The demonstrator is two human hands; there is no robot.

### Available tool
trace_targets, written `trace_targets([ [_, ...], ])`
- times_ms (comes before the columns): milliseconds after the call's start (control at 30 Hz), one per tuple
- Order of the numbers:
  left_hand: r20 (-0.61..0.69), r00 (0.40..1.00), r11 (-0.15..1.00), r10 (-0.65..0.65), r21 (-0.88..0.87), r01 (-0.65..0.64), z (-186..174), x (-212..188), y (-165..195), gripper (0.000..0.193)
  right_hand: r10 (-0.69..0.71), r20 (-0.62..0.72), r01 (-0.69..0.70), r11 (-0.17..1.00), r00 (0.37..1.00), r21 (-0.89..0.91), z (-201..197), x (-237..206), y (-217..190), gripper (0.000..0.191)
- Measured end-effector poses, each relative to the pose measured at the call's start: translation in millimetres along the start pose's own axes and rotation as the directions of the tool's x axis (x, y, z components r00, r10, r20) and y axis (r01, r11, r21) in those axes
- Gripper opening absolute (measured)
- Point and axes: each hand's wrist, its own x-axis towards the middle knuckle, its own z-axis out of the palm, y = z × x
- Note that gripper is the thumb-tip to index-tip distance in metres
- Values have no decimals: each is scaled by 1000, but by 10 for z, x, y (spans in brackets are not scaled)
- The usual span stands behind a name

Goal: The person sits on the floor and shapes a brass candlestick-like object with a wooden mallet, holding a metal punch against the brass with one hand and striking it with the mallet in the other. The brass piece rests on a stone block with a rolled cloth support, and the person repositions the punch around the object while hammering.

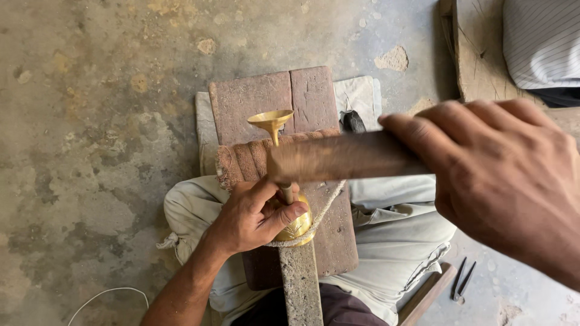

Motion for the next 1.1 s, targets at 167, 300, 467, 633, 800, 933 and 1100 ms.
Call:
trace_targets([
  [167,-19,999,996,50,-77,-52,8,11,-24,23,266,105,-285,869,958,404,34,-11,-65,66],
  [300,-27,998,994,55,-90,-57,9,-2,-38,26,150,-45,-143,982,988,123,64,-55,-33,56],
  [467,2,998,997,69,-44,-69,-2,8,-67,24,114,16,-115,992,993,51,177,-54,12,66],
  [633,-1,997,995,80,-66,-80,-9,32,-94,26,74,-142,-41,974,987,222,212,-37,-8,59],
  [800,-19,994,986,103,-131,-105,-15,17,-109,30,198,47,-203,928,979,312,138,5,-36,64],
  [933,29,997,995,67,-69,-65,-28,10,-122,26,103,-98,-81,975,990,205,82,57,-80,57],
  [1100,42,996,995,77,-74,-73,-15,18,-138,32,177,19,-178,975,984,136,46,107,-107,61],
])
